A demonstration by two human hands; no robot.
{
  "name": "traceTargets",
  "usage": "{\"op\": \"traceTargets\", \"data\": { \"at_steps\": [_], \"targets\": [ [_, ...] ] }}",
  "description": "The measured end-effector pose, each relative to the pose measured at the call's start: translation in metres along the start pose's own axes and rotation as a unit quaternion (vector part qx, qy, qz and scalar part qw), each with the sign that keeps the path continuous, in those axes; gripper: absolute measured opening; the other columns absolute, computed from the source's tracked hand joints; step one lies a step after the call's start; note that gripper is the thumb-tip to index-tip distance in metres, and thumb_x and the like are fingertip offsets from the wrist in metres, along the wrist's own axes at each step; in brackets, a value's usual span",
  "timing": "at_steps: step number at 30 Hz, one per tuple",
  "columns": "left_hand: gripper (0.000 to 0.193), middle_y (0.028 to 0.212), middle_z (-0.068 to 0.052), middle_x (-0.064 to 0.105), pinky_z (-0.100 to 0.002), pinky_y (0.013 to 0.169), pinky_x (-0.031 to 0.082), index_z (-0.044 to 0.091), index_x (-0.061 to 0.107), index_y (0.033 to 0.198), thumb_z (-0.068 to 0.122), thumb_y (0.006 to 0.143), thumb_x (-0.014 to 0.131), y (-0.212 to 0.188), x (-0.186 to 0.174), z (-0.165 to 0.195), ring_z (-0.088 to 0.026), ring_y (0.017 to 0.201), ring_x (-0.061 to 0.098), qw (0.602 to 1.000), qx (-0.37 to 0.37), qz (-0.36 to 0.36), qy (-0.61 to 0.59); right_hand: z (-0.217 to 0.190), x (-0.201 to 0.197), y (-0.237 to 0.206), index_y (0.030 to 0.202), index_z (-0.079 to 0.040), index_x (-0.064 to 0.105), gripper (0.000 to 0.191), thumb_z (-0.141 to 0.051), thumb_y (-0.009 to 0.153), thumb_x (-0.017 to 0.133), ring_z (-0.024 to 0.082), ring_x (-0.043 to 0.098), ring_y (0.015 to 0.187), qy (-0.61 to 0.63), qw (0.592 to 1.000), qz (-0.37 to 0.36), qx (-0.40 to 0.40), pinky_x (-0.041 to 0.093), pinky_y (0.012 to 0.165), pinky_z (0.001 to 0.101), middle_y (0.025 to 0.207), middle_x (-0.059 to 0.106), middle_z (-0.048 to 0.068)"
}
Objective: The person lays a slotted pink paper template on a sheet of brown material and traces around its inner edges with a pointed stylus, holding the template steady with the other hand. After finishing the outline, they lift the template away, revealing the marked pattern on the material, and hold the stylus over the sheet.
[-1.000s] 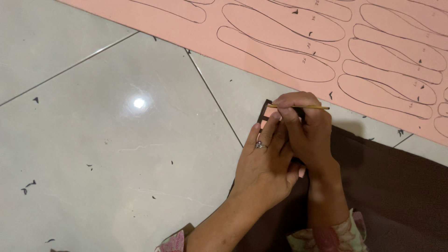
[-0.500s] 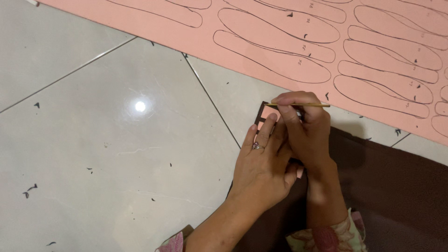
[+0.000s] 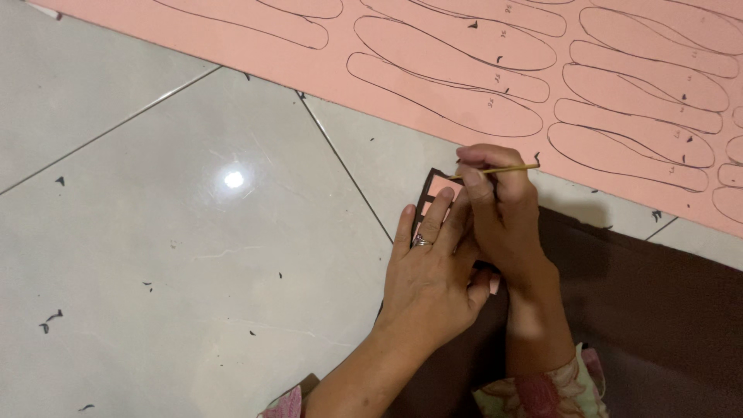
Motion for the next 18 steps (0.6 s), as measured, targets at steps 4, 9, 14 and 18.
{"op": "traceTargets", "data": {
  "at_steps": [4, 9, 14, 18],
  "targets": [
    [0.033, 0.157, -0.008, 0.044, -0.062, 0.121, 0.023, 0.019, 0.073, 0.106, 0.034, 0.077, 0.077, -0.001, 0.000, 0.001, -0.029, 0.152, 0.033, 1.000, -0.004, 0.004, 0.003, 0.002, -0.003, 0.001, 0.134, -0.001, 0.053, 0.023, -0.009, 0.113, 0.052, 0.013, 0.061, 0.100, 0.008, 1.000, -0.004, -0.022, 0.052, 0.088, 0.0273, 0.110, 0.064, 0.009],
    [0.051, 0.159, -0.010, 0.041, -0.062, 0.121, 0.022, 0.015, 0.068, 0.125, 0.035, 0.079, 0.075, -0.001, -0.001, 0.002, -0.030, 0.151, 0.034, 1.000, 0.008, 0.016, 0.017, 0.005, -0.006, 0.000, 0.136, 0.000, 0.052, 0.025, -0.009, 0.112, 0.050, 0.011, 0.058, 0.098, 0.047, 0.999, -0.016, -0.010, 0.051, 0.085, 0.0264, 0.110, 0.062, 0.008],
    [0.060, 0.158, -0.013, 0.041, -0.063, 0.120, 0.023, 0.010, 0.063, 0.134, 0.035, 0.081, 0.073, -0.001, 0.000, 0.002, -0.032, 0.150, 0.035, 0.999, 0.016, 0.020, 0.022, 0.006, -0.010, -0.001, 0.138, -0.001, 0.052, 0.027, -0.008, 0.112, 0.050, 0.010, 0.053, 0.092, 0.045, 0.999, -0.020, -0.009, 0.048, 0.083, 0.0249, 0.103, 0.059, 0.005],
    [0.060, 0.154, -0.016, 0.043, -0.063, 0.119, 0.024, 0.010, 0.061, 0.135, 0.031, 0.080, 0.072, -0.001, 0.000, 0.002, -0.033, 0.149, 0.037, 0.999, 0.011, 0.013, 0.027, 0.008, -0.018, 0.001, 0.141, -0.001, 0.051, 0.030, -0.008, 0.112, 0.050, 0.009, 0.052, 0.089, 0.040, 0.999, -0.023, -0.011, 0.047, 0.084, 0.0246, 0.099, 0.057, 0.003]
  ]
}}
Point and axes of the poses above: each hand's wrist, its own y-axis towards the middle knuckle, its own x-axis out of the palm, z = x × y, the point moved 2 cm from there along y, towards the middle knuckle
